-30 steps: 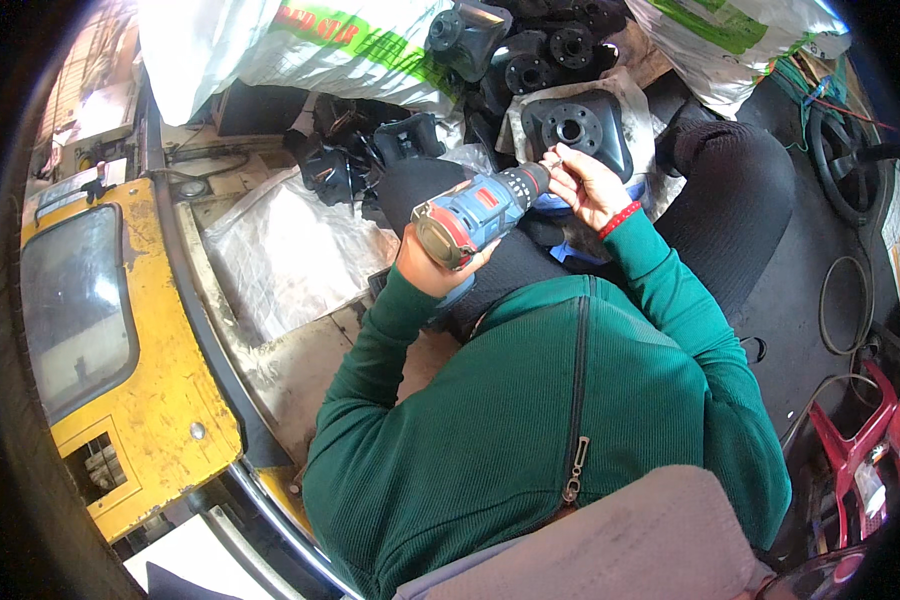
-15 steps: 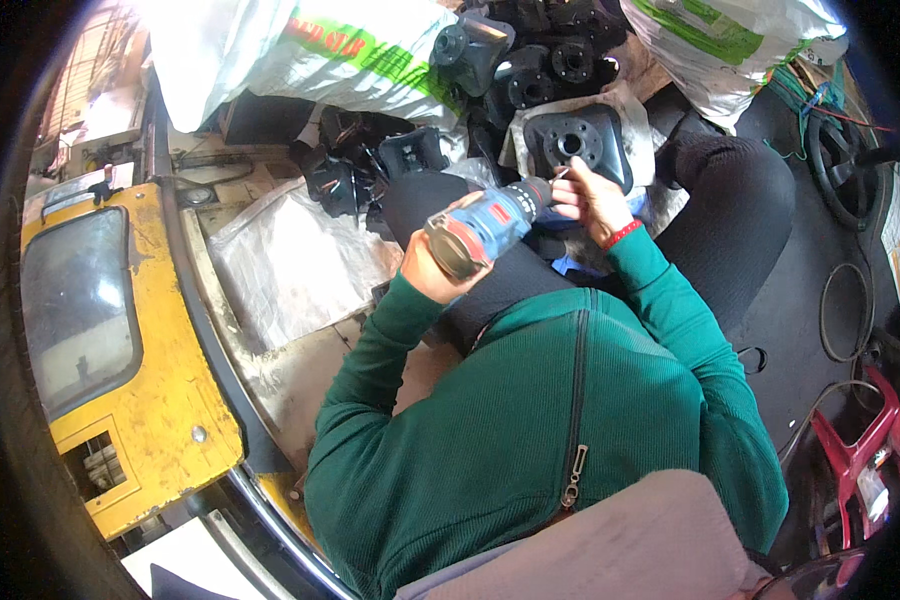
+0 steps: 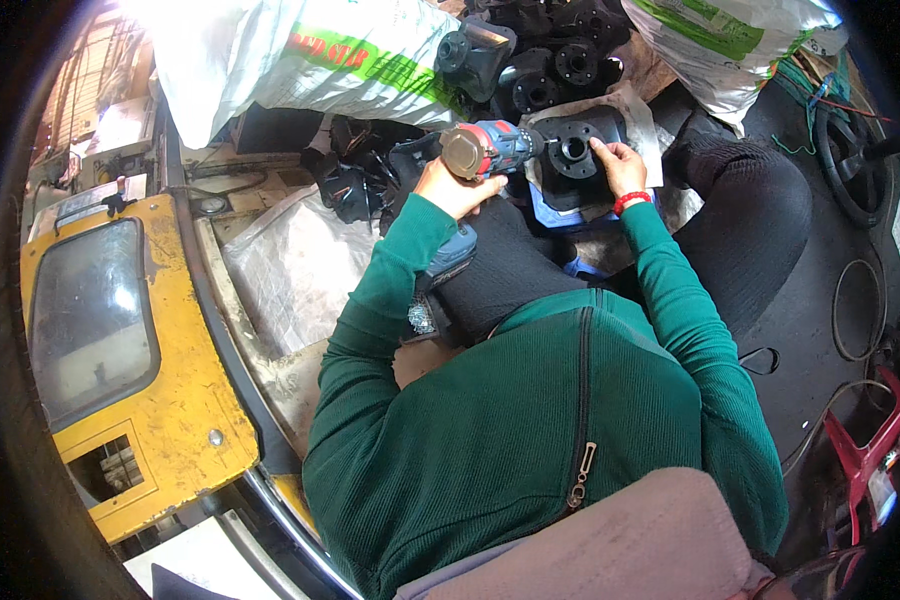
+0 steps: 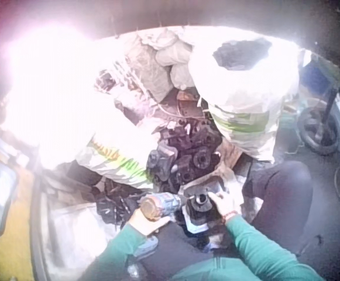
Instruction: The person sits on the floor and uses a cordless drill to fasten screws into black plastic parts. They repeatedly pick up parts, align them, and drive screws with the drill, then place the finished units aside.
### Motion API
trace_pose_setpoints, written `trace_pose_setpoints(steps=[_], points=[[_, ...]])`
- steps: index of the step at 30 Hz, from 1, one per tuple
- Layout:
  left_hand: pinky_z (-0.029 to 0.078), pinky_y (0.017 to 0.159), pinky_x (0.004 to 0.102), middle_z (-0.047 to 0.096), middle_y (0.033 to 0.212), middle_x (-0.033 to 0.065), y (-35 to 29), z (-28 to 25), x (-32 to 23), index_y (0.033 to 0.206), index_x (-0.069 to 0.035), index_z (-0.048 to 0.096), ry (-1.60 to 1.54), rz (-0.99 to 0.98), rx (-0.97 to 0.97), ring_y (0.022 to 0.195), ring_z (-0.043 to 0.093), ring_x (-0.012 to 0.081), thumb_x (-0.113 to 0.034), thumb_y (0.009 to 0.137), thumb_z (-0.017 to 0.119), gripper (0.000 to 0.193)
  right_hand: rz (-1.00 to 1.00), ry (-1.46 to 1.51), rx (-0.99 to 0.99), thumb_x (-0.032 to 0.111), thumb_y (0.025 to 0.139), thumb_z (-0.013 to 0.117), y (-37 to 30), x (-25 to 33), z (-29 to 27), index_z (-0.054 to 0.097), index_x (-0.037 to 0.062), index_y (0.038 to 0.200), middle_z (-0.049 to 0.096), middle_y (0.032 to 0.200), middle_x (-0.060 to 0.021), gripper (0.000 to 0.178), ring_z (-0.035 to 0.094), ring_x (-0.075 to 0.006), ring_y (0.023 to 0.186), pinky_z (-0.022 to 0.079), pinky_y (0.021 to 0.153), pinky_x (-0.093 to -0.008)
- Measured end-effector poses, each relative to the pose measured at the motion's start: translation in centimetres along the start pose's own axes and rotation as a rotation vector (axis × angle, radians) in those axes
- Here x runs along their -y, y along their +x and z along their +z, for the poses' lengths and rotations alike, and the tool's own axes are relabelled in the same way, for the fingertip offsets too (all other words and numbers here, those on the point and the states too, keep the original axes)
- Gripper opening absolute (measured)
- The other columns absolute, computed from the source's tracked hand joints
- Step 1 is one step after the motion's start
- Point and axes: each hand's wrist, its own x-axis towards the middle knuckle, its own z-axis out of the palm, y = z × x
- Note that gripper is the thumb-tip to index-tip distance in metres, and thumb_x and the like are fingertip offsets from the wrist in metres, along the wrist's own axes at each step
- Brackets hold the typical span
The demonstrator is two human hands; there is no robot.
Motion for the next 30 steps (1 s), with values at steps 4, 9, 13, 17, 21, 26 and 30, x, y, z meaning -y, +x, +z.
trace_pose_setpoints(steps=[4, 9, 13, 17, 21, 26, 30], points=[[0.043, 0.041, 0.0248, 0.06, 0.074, 0.0042, 0.8, -0.1, -0.6, 0.103, 0.0, 0.055, 0.072, -0.013, 0.05, 0.048, 0.052, 0.0095, -0.016, 0.072, 0.075, 0.04, -0.037, 0.119, -0.008, 0.041, 0.074, 0.072, -0.3, -0.1, 0.1, 0.065, 0.0022, 0.076, 0.06, 0.063, -0.0022, 0.039, 0.052, -0.0101, 0.06, 0.042, 0.06, -0.0265], [0.044, 0.041, 0.0255, 0.06, 0.073, 0.0043, 0.8, -0.7, -0.7, 0.101, -0.001, 0.055, 0.115, -0.005, 0.057, 0.046, 0.053, 0.01, -0.018, 0.071, 0.076, 0.04, -0.056, 0.214, 0.039, 0.036, 0.075, 0.073, -1.5, 2.4, -0.5, 0.063, 0.0026, 0.071, 0.057, 0.06, 0.0016, 0.035, 0.046, -0.0057, 0.057, 0.039, 0.054, -0.0234], [0.044, 0.041, 0.0257, 0.061, 0.074, 0.0043, 0.1, -1.2, -2.2, 0.104, -0.001, 0.055, 0.113, -0.037, 0.051, 0.047, 0.053, 0.01, -0.018, 0.071, 0.076, 0.043, -0.072, 0.239, 0.055, 0.036, 0.075, 0.073, -2.4, 3.7, -0.5, 0.061, 0.0032, 0.069, 0.054, 0.058, 0.003, 0.035, 0.043, -0.0048, 0.055, 0.036, 0.052, -0.0234], [0.044, 0.04, 0.0257, 0.061, 0.074, 0.0041, 0.0, -1.2, -2.9, 0.109, -0.002, 0.053, 0.129, -0.036, 0.04, 0.046, 0.053, 0.0101, -0.018, 0.071, 0.076, 0.047, -0.08, 0.181, 0.039, 0.033, 0.076, 0.073, -2.2, 3.6, -0.3, 0.06, 0.0046, 0.068, 0.051, 0.058, 0.0055, 0.032, 0.041, -0.0034, 0.055, 0.035, 0.051, -0.0217], [0.043, 0.039, 0.026, 0.061, 0.075, 0.0044, 1.5, -0.7, -2.7, 0.112, -0.003, 0.052, 0.12, -0.102, 0.062, 0.044, 0.053, 0.0108, -0.018, 0.07, 0.076, 0.05, -0.062, 0.241, 0.029, 0.035, 0.074, 0.073, -1.9, 2.8, 0.3, 0.061, 0.0031, 0.068, 0.053, 0.055, 0.0021, 0.035, 0.043, -0.0059, 0.053, 0.037, 0.051, -0.0247], [0.043, 0.038, 0.0261, 0.059, 0.062, 0.003, 2.6, -0.1, -3.0, 0.103, -0.004, 0.057, 0.208, -0.113, 0.069, 0.044, 0.054, 0.0107, -0.023, 0.07, 0.076, 0.043, -0.064, 0.252, -0.01, 0.031, 0.077, 0.072, -2.6, 3.6, 0.7, 0.057, 0.0042, 0.065, 0.047, 0.057, 0.0067, 0.032, 0.038, -0.0029, 0.054, 0.033, 0.05, -0.0212], [0.042, 0.038, 0.0259, 0.059, 0.067, 0.0026, 3.3, -0.4, -2.6, 0.105, -0.005, 0.057, 0.193, -0.155, 0.099, 0.043, 0.052, 0.0095, -0.02, 0.071, 0.076, 0.042, -0.076, 0.226, -0.056, 0.034, 0.074, 0.073, -2.3, 3.3, 1.1, 0.061, 0.0019, 0.067, 0.053, 0.055, 0.0004, 0.035, 0.043, -0.0068, 0.053, 0.038, 0.051, -0.0264]])
